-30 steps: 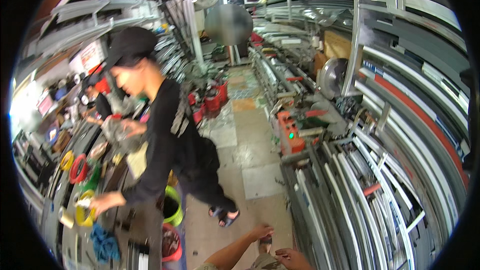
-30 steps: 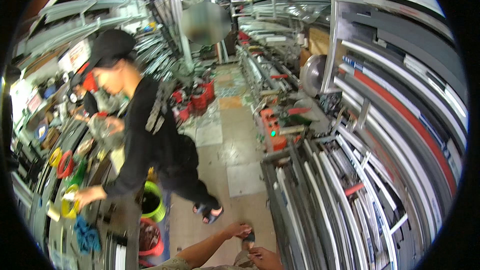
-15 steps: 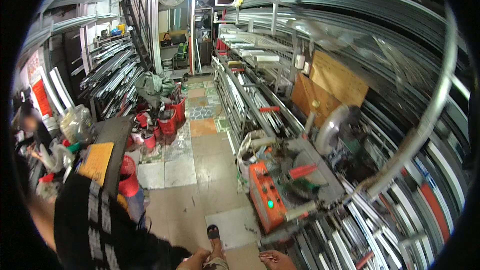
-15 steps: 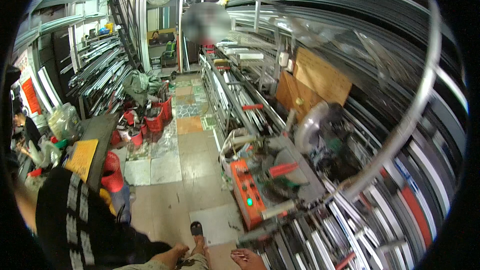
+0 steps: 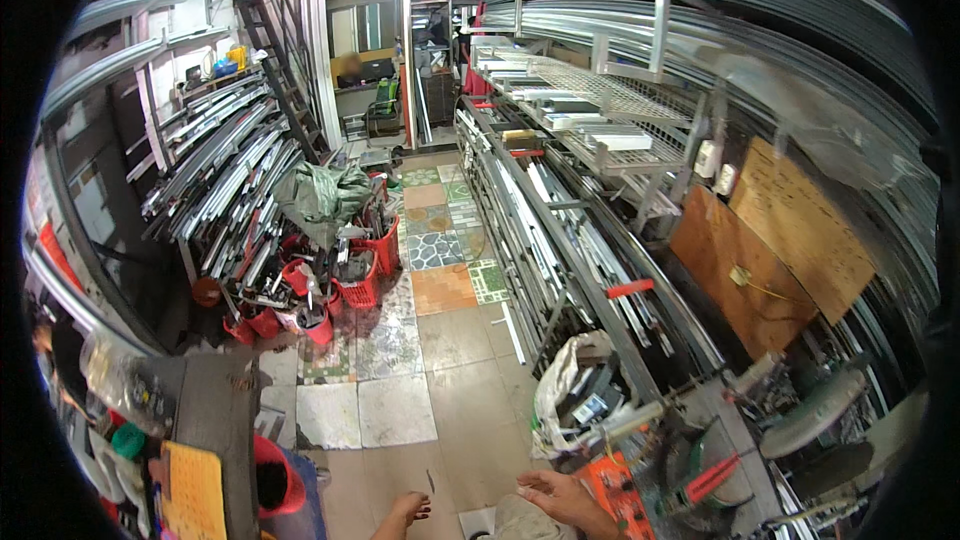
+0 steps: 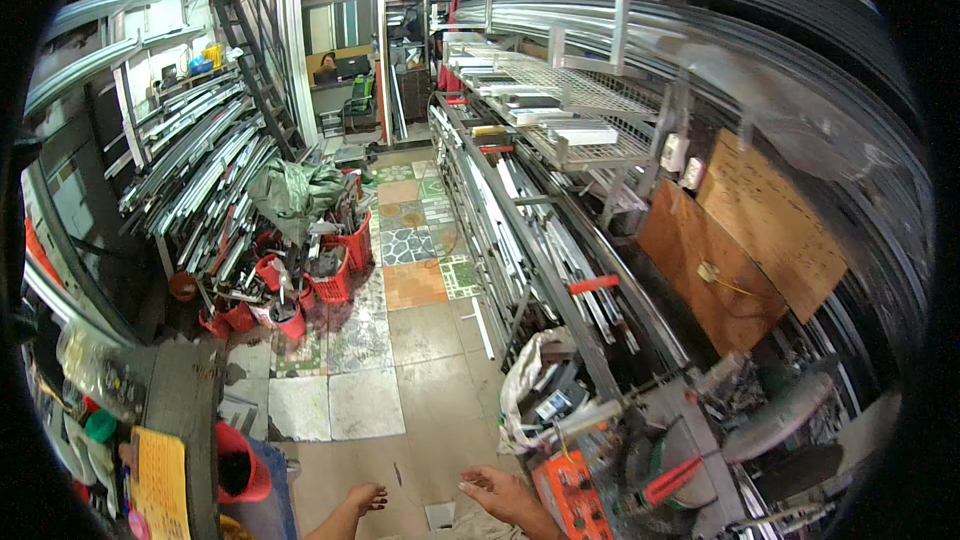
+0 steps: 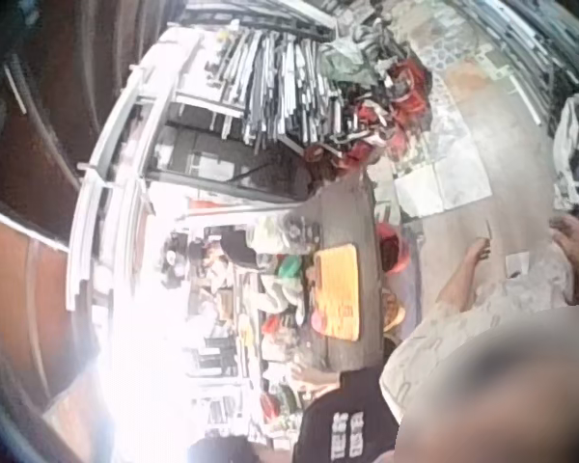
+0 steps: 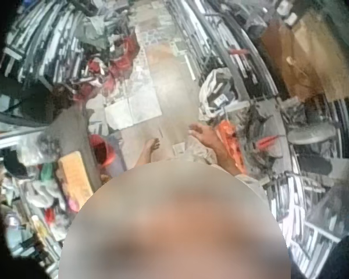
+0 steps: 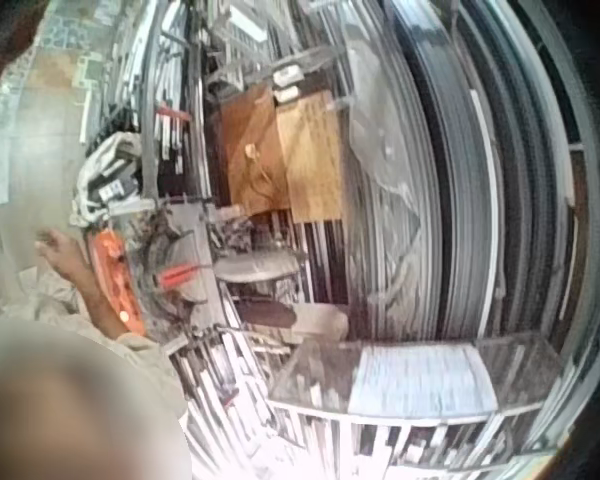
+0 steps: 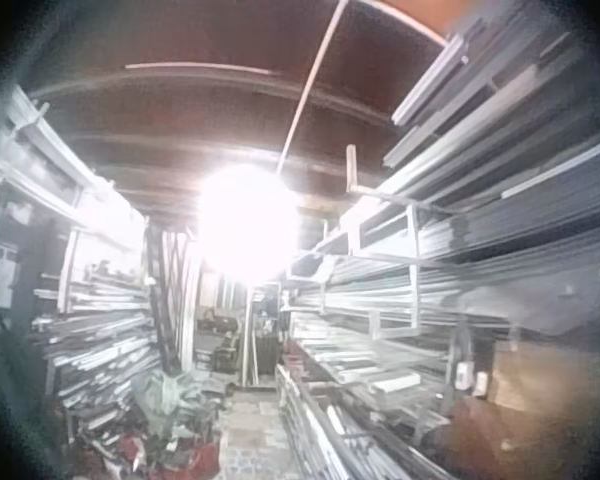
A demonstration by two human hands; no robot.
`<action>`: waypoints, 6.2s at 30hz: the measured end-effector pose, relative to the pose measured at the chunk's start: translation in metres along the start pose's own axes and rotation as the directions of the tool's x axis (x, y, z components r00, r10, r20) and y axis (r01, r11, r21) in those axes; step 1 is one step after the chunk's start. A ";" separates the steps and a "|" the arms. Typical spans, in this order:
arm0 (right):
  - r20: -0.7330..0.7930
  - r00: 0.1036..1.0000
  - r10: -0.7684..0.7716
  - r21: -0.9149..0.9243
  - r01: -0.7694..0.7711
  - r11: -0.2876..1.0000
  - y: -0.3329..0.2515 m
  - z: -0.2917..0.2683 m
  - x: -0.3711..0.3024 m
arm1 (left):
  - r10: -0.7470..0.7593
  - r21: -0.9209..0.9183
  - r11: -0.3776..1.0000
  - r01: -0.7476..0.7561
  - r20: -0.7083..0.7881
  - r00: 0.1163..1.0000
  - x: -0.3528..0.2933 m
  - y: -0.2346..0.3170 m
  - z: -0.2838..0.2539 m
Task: The person retrieves aluminum profiles from a rack, places them on a workbench, and uses a cordless drill to fasten screws into the profiles. The person also handles small hardware components and aligns the profiles for assembly.
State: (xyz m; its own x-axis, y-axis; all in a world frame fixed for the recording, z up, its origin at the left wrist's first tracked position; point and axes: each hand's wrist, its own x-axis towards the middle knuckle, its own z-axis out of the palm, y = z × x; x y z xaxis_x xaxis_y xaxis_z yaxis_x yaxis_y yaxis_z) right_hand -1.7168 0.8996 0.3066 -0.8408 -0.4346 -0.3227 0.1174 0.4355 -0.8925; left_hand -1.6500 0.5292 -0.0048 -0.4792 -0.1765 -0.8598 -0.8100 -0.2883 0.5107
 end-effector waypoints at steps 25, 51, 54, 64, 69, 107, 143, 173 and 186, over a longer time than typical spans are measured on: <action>0.229 0.969 -0.096 -0.392 0.182 0.902 -0.257 -0.199 0.953 | -0.174 -0.096 0.981 0.166 -0.079 0.982 0.462 0.702 -0.013; -0.414 0.517 -0.749 -0.765 0.248 0.595 -0.647 -0.579 1.783 | -0.070 -0.034 0.997 0.069 -0.031 0.997 0.932 1.525 -0.019; -0.393 0.444 -0.805 -0.865 0.119 0.488 -0.697 -0.628 1.874 | -0.088 0.029 0.996 0.088 0.008 0.996 0.979 1.599 -0.013; -0.546 0.524 -0.654 -0.815 -0.513 0.270 -0.791 -0.777 2.104 | -0.168 0.414 0.903 0.115 0.094 0.981 1.165 1.919 -0.049; -0.639 0.628 -0.444 -0.769 -0.504 0.393 -0.802 -0.801 2.116 | -0.007 0.589 0.805 -0.072 0.130 0.991 1.252 2.087 -0.048; -0.959 0.138 -0.246 -0.279 -0.590 0.758 -0.853 -0.470 2.119 | -0.450 0.505 0.857 -0.103 0.636 -0.627 0.916 2.307 0.352; -0.966 -0.127 0.226 0.194 0.224 0.955 -0.775 -0.505 2.172 | -0.541 0.030 0.596 -0.802 0.754 -0.373 0.952 2.261 0.287; -0.353 -0.789 0.503 0.922 -0.201 0.331 -0.503 -0.106 2.130 | 0.103 -0.254 -0.724 -0.641 0.880 -0.465 0.782 2.499 0.504; -0.435 -0.656 0.617 0.879 -0.162 0.448 -0.472 -0.136 2.147 | 0.122 -0.251 -0.757 -0.604 0.853 -0.507 0.781 2.475 0.494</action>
State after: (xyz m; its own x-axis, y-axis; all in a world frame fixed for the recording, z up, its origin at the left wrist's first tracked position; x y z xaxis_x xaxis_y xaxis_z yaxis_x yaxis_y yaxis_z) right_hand -3.6491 -0.1320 0.0778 0.3940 0.8967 -0.2019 0.6537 -0.4278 -0.6243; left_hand -4.1958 0.1422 0.5852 -0.1440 0.8574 0.4941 0.9870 0.0885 0.1340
